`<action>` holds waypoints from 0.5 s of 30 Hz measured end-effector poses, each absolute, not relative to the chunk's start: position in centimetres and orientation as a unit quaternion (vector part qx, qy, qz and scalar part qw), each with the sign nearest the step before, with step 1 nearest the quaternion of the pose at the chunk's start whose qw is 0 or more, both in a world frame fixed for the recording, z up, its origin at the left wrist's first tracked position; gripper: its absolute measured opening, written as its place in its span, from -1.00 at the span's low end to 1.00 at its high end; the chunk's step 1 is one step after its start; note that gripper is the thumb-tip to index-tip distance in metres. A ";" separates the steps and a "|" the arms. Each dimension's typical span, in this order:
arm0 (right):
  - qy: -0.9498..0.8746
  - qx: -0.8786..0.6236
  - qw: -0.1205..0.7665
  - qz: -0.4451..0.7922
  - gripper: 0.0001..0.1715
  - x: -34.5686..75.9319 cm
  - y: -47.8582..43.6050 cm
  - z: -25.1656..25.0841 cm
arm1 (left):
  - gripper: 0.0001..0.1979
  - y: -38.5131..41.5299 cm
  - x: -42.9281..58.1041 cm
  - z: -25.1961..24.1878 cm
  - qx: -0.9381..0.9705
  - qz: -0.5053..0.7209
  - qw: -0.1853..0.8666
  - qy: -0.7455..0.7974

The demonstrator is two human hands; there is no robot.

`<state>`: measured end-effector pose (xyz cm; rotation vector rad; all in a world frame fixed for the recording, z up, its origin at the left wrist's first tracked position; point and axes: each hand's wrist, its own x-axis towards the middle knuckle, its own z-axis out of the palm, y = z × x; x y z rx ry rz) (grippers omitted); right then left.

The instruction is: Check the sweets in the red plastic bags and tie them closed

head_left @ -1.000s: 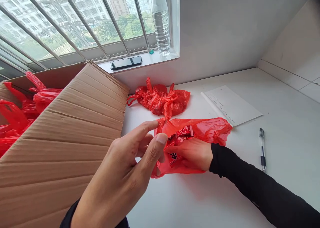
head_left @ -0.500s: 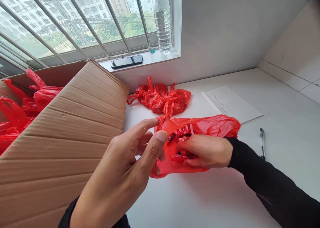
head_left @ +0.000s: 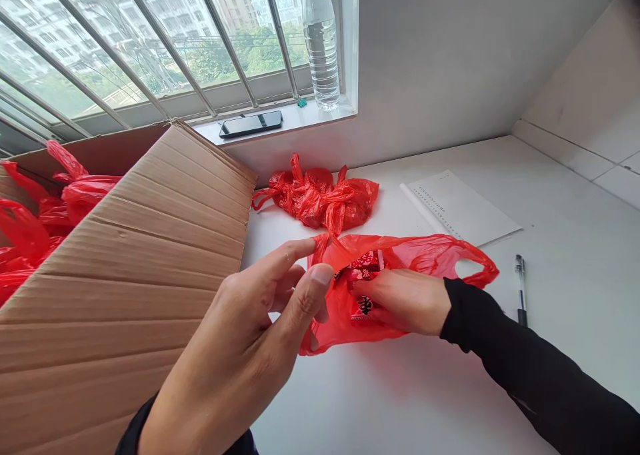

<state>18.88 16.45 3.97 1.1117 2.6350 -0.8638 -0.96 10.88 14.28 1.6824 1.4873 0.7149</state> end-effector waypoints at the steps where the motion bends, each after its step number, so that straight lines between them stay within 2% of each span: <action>1: 0.879 0.375 0.065 -0.287 -0.77 18.8 16.5 3.9 | -0.67 10.9 -1.0 14.3 0.662 0.278 0.382 0.582; 4: 0.883 0.368 0.040 -0.288 -0.58 19.2 16.7 3.7 | -0.68 11.0 -1.0 14.3 0.671 0.268 0.378 0.579; 6: 0.883 0.369 0.034 -0.289 -0.52 19.8 16.9 3.9 | -0.69 11.0 -1.0 14.2 0.674 0.265 0.370 0.581; 11: 0.865 0.426 0.093 -0.248 -0.77 21.1 17.3 5.1 | -0.69 10.9 -1.0 14.2 0.681 0.270 0.359 0.579; 15: 0.847 0.465 0.160 -0.201 -0.80 21.2 17.5 5.8 | -0.68 10.6 -1.0 14.2 0.676 0.263 0.376 0.576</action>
